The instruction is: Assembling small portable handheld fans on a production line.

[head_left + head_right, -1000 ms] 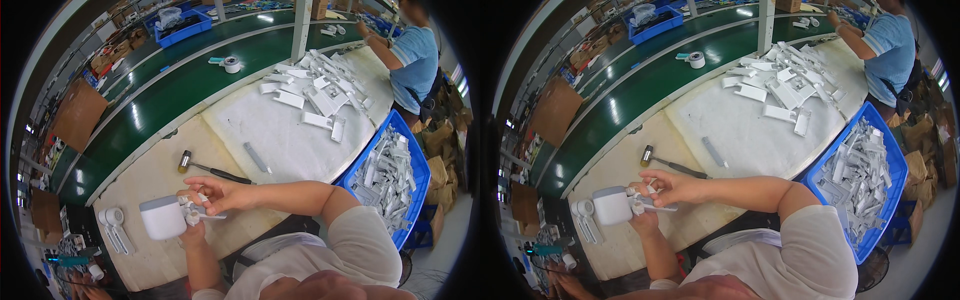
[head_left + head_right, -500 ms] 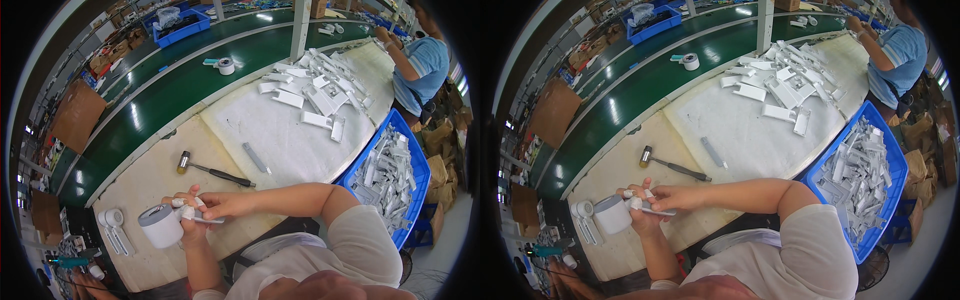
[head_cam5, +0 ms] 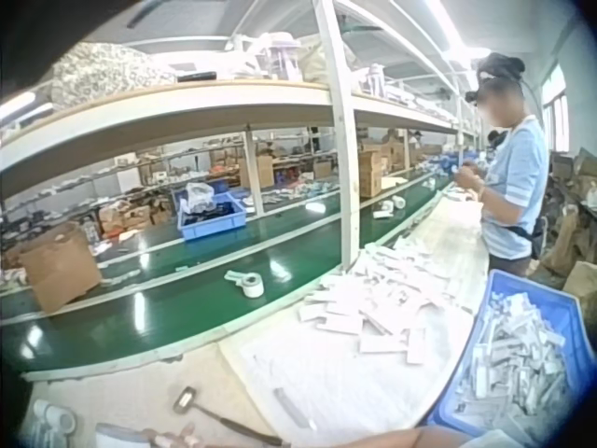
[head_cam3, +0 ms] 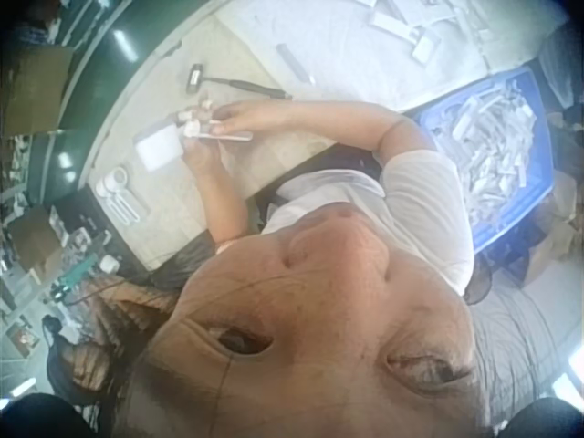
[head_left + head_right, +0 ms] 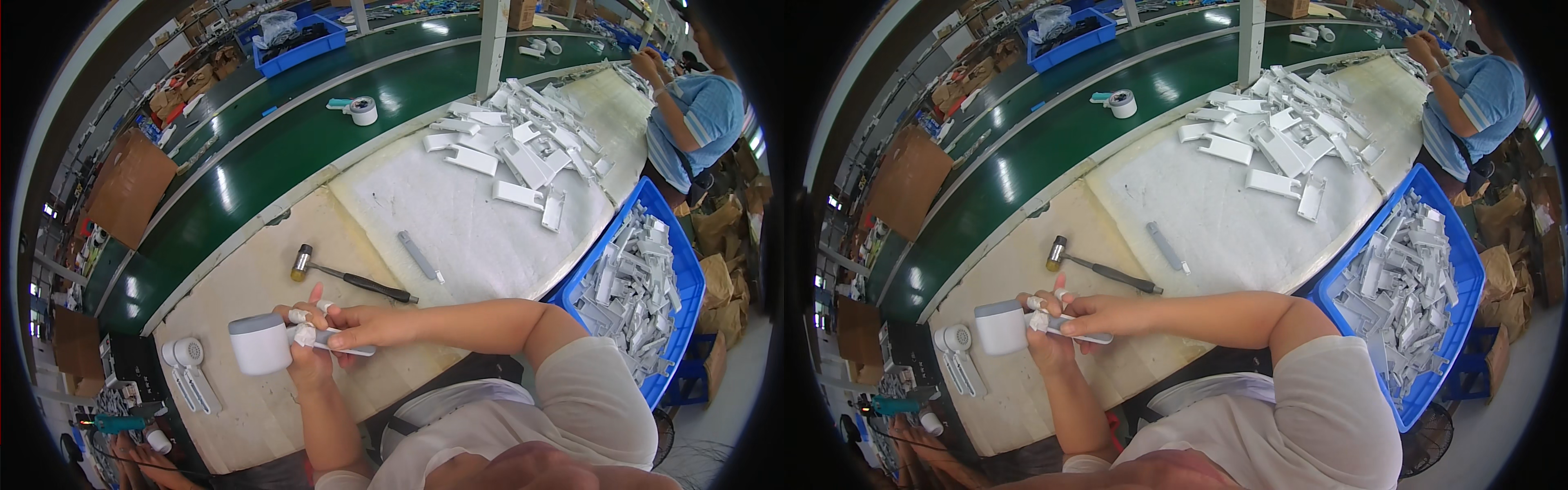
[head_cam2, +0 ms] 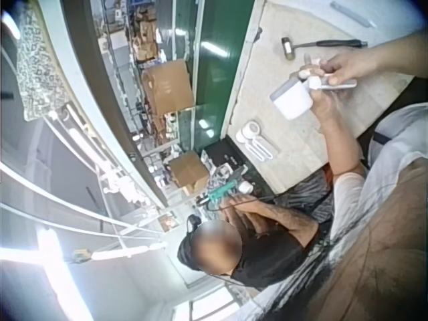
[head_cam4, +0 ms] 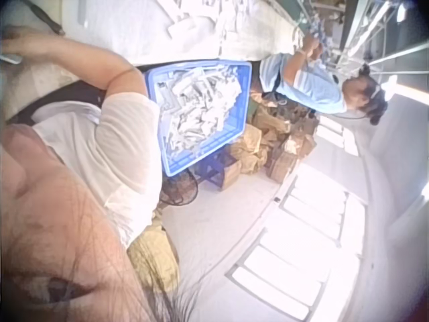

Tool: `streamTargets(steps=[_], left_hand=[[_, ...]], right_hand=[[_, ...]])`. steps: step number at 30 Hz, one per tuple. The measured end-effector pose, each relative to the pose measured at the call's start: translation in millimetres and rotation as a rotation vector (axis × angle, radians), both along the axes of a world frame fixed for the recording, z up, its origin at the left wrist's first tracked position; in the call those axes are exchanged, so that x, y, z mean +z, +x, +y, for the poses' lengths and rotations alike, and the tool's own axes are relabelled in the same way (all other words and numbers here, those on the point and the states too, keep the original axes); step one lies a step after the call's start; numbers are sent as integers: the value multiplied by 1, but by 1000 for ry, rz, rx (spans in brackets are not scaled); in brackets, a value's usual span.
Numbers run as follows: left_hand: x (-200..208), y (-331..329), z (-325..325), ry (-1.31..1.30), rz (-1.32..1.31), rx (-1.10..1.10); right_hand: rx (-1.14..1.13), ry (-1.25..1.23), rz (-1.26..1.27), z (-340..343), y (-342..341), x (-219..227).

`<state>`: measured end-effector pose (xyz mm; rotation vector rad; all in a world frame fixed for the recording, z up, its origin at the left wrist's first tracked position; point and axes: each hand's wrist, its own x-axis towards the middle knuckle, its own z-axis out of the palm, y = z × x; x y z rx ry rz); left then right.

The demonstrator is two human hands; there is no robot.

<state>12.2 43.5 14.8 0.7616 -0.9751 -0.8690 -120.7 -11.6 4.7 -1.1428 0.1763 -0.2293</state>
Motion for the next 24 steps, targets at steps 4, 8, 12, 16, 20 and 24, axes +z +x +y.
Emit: streamTargets(steps=[4, 8, 12, 16, 20, 24], left_hand=[[-4, 5, 0, -8, -7, -83], [-5, 5, 2, -12, 10, -155], [-1, 5, 6, -64, 22, -235], [-1, 6, 22, 142, 235, -81], [11, 17, 31, 33, -440, 776], [50, 1, 59, 152, -1859, 345]], right_hand=[[-39, 31, -47, 3, -2, 5], [-42, -52, -7, 5, -6, 10], [-127, -150, -21, 6, -7, 14], [-235, -319, 105, -3, -5, 12], [-219, -505, 276, -12, 5, -8], [-265, -821, 279, 1, 15, 7]])
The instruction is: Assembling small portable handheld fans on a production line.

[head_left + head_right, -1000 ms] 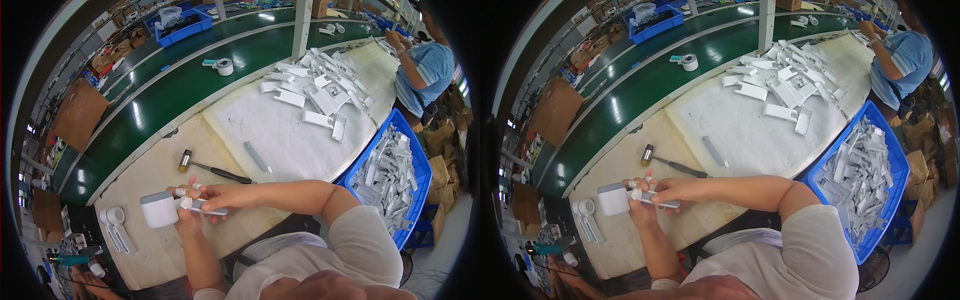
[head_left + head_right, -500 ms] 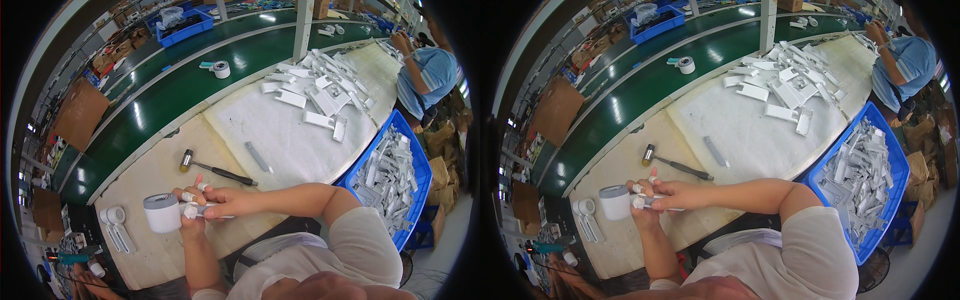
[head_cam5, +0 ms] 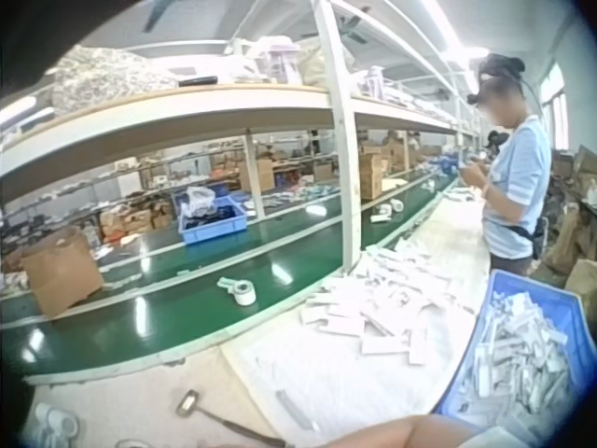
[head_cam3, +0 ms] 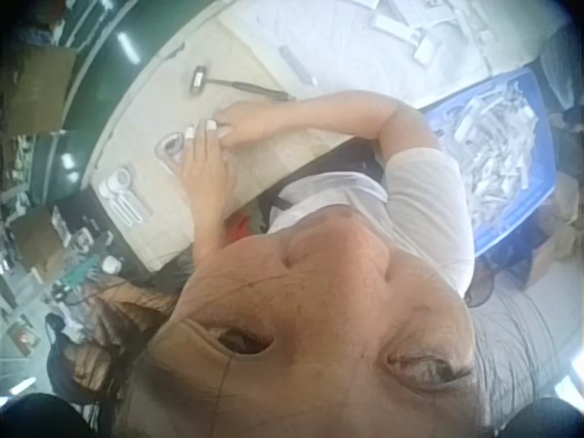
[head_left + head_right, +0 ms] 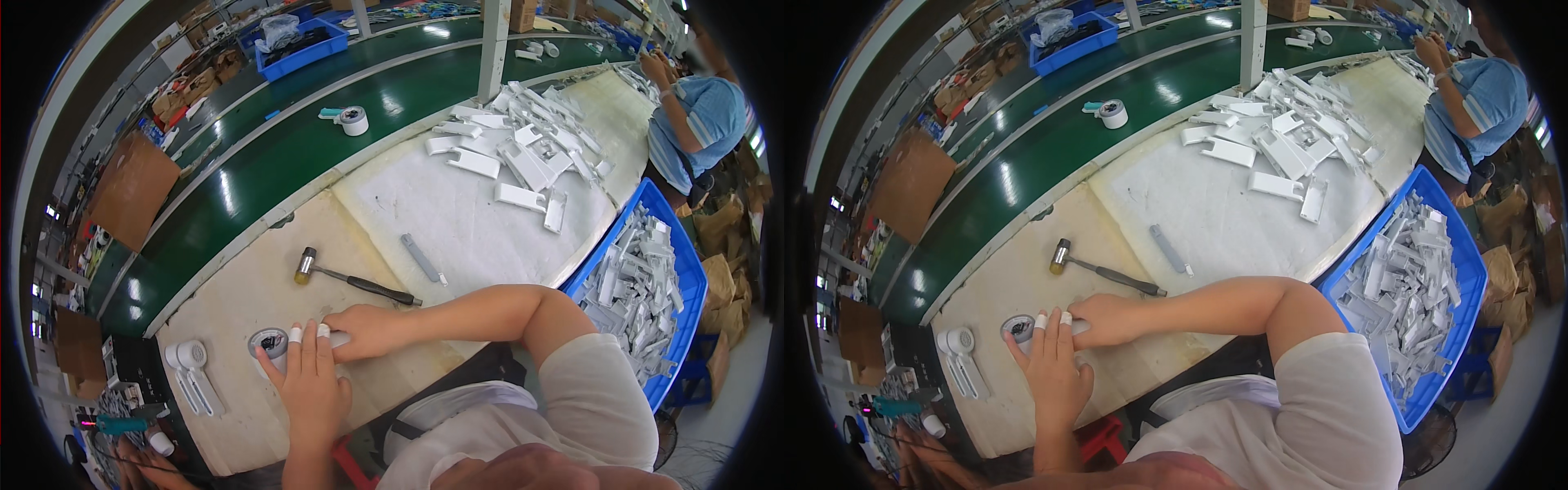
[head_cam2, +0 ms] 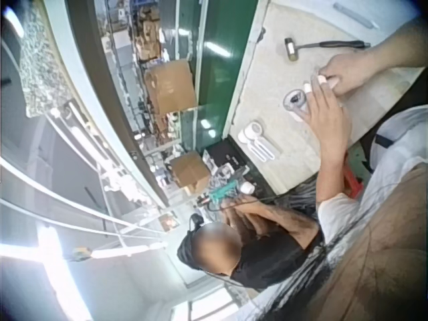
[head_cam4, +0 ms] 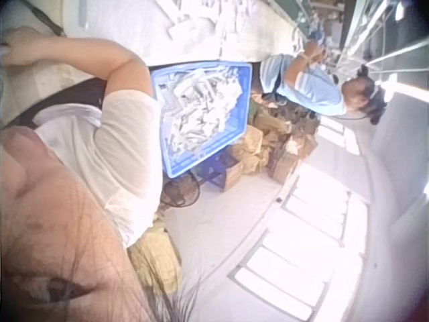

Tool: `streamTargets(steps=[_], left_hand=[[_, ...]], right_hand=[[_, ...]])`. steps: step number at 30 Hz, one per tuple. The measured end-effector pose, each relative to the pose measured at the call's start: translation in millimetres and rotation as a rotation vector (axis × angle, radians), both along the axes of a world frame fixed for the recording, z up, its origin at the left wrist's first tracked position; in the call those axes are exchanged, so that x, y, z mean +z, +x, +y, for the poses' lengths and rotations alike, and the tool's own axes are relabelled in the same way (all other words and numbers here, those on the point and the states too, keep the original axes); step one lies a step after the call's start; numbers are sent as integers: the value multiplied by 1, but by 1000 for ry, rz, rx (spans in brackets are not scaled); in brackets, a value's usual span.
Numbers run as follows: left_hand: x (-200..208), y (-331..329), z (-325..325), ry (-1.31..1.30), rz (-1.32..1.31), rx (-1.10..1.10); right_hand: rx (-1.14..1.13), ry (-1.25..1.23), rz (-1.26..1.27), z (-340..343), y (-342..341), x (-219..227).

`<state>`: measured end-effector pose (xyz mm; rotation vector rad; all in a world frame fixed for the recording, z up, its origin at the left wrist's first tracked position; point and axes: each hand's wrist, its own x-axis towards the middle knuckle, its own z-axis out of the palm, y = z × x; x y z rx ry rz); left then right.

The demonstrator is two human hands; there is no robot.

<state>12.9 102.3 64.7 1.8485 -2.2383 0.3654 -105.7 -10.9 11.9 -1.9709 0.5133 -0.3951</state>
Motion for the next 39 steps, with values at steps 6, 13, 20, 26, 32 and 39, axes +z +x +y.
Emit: streamTargets(steps=[6, 13, 20, 26, 32, 39], left_hand=[[-34, 28, -6, 76, -107, 47], [-31, 25, -3, 322, 276, 122], [-22, 27, 2, 405, 414, 220], [-21, 34, 30, 414, 444, 345], [-30, 38, 69, 627, 510, 391], [-40, 76, 129, 551, 699, 664]], right_hand=[[165, -230, 165, 8, 9, 10], [276, -176, 169, 2, 14, 9], [295, -136, 194, -11, 1, 3], [228, -69, 25, 15, 8, -5], [433, -111, 239, 37, 20, -4], [218, -343, 151, 2, -9, 31]])
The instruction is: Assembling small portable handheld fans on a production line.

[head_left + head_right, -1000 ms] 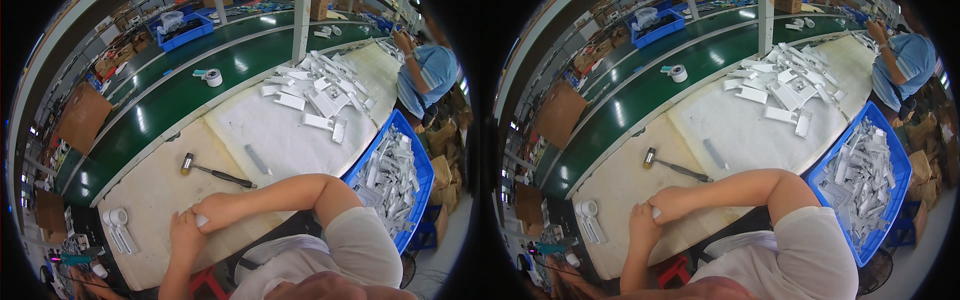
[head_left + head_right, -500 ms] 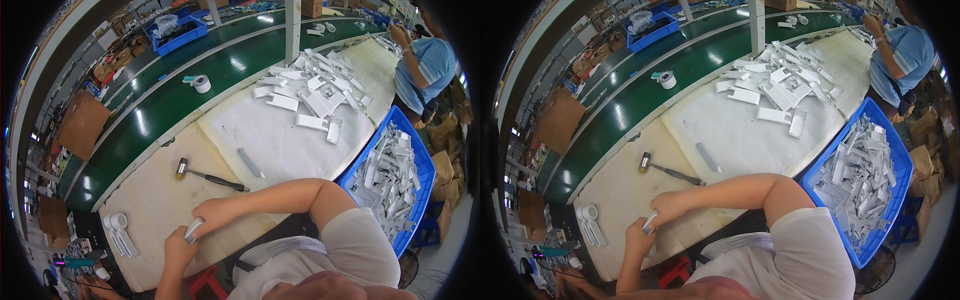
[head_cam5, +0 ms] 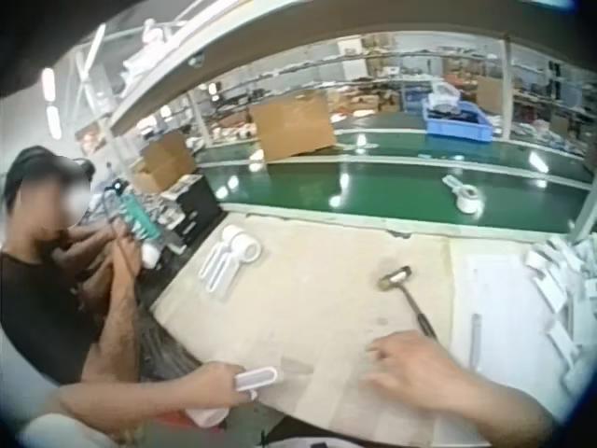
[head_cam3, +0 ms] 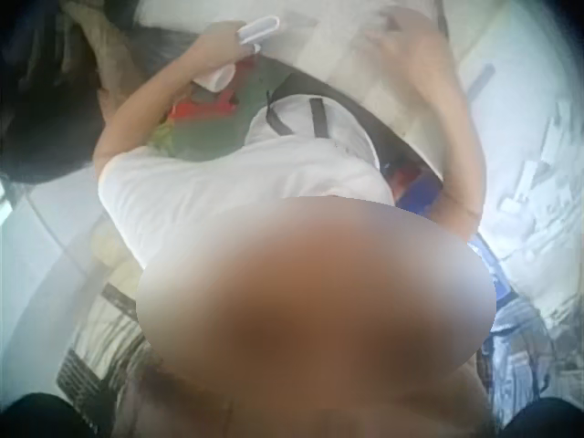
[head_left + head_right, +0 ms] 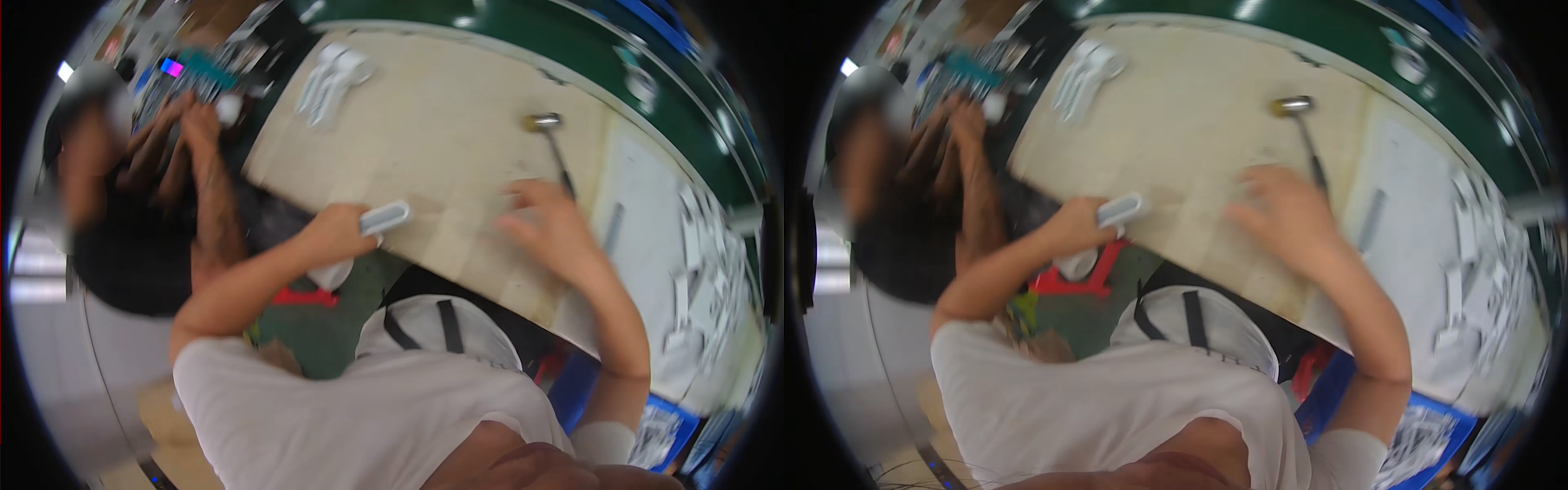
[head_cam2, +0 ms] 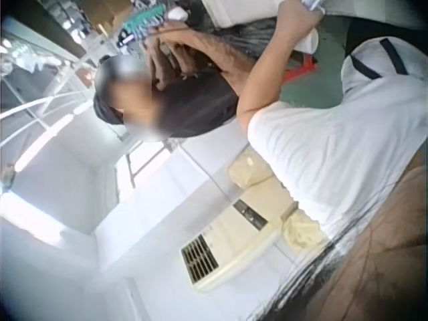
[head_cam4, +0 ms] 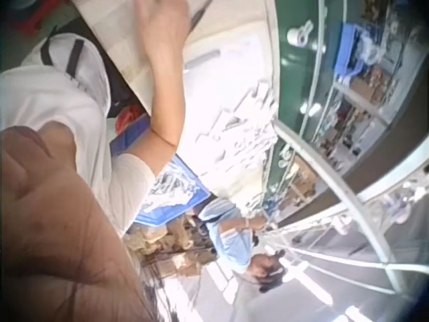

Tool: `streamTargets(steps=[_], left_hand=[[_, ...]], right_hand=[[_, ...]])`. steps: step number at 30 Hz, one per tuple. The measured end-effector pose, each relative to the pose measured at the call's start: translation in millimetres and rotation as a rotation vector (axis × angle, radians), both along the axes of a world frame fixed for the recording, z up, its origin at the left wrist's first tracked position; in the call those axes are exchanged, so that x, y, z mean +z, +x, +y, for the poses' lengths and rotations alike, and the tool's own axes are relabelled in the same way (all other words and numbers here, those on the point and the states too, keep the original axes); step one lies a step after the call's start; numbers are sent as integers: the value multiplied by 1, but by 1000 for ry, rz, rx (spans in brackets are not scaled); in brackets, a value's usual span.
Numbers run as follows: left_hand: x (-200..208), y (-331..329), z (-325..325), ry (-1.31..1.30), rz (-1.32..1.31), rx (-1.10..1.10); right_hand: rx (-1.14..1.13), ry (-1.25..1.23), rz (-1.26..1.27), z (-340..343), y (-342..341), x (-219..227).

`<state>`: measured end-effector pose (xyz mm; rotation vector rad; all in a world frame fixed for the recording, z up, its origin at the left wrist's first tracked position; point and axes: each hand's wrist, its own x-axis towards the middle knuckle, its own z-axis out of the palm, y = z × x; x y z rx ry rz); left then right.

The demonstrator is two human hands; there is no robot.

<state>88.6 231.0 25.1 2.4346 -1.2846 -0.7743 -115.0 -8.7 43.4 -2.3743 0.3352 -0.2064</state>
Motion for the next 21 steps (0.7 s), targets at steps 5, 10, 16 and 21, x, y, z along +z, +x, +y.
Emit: streamTargets(steps=[5, 10, 16, 21], left_hand=[[-7, 0, 10, 57, -7, 126], [-11, 1, 18, 149, -107, 23], [-9, -14, 33, 135, 235, 322], [-18, -12, 35, 186, 241, 314]], right_hand=[[-275, -547, 60, -22, -32, -6], [-334, -468, 199, -42, -39, -32], [-401, 389, 34, -41, -37, -29], [12, 640, 57, 30, -23, -5]])
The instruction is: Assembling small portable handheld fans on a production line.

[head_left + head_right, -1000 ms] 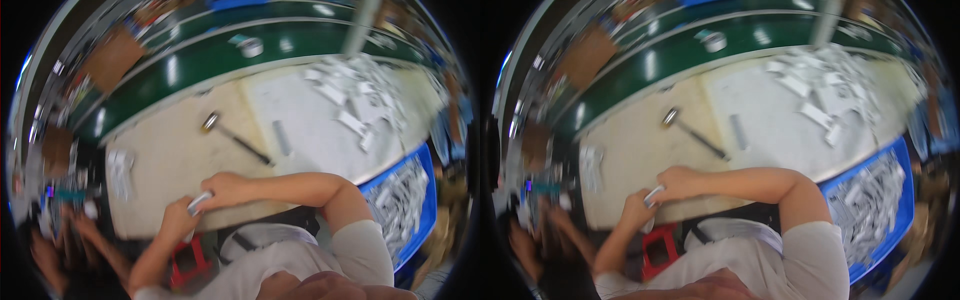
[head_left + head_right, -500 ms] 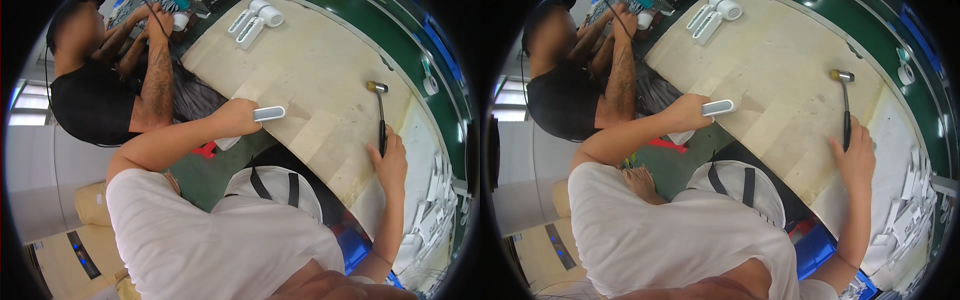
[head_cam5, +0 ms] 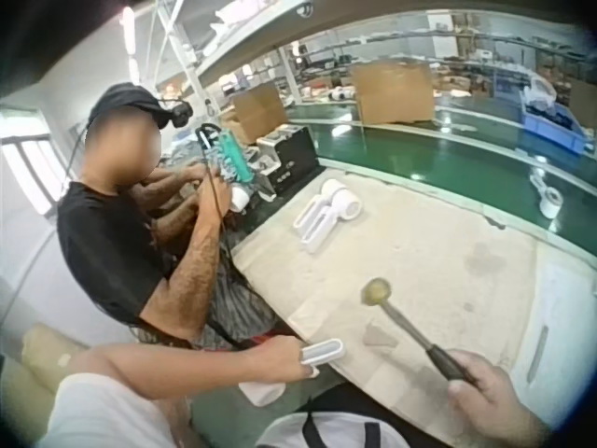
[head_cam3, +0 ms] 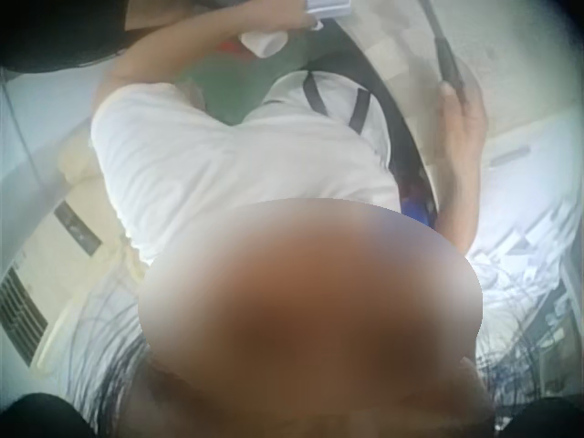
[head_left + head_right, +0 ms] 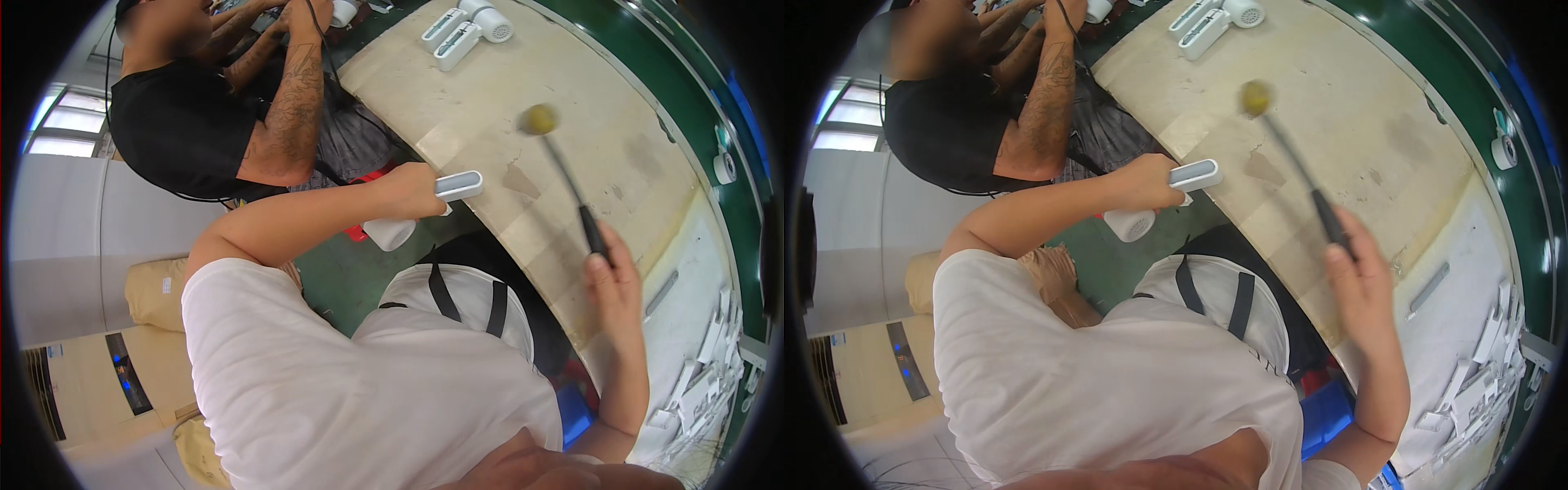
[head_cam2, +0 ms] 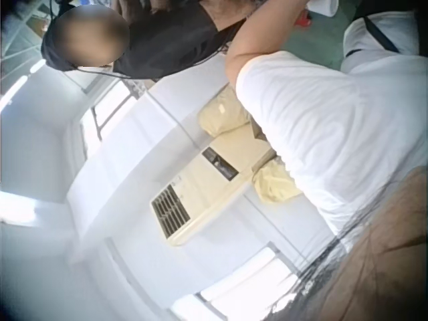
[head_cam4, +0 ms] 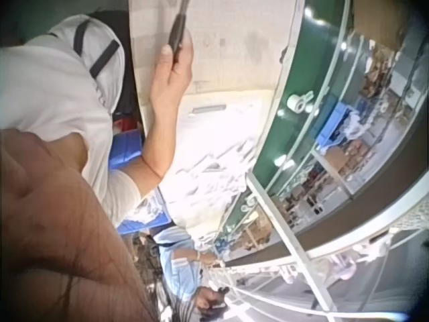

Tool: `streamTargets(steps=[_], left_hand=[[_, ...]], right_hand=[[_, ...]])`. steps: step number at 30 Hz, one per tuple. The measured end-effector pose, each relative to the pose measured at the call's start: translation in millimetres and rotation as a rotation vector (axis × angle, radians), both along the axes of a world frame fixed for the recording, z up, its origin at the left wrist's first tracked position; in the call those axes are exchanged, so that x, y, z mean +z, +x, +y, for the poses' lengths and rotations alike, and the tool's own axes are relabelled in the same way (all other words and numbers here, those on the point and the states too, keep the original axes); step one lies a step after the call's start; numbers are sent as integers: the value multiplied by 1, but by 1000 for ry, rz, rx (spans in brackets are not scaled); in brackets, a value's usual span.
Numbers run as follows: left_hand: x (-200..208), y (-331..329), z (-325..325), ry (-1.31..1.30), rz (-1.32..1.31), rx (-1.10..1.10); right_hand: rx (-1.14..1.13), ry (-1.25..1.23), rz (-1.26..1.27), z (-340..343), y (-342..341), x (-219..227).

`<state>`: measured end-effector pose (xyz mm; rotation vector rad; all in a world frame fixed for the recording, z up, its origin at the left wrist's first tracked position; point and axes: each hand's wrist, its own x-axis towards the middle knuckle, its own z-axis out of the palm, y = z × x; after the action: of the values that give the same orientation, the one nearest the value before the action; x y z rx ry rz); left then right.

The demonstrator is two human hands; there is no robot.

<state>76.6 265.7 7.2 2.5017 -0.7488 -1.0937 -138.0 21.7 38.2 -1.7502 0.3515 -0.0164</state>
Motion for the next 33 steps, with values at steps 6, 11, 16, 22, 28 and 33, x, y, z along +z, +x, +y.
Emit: streamTargets(steps=[6, 11, 16, 22, 28, 33], left_hand=[[-7, -8, 3, -27, -41, 5], [-9, -9, 4, -83, -161, -68], [-12, -11, 6, -146, -160, -69], [-20, -13, 7, -145, -259, -64], [-19, -9, 4, -77, -193, -76], [-9, -11, 3, -72, -187, -48]], right_hand=[[338, -76, 154, 33, 18, 9], [243, -297, -274, 43, 9, 17], [338, -322, -161, 48, 7, 9], [248, -258, -266, 47, 1, 7], [286, -398, -153, 40, 3, 11], [143, -354, -258, 36, -1, 14]])
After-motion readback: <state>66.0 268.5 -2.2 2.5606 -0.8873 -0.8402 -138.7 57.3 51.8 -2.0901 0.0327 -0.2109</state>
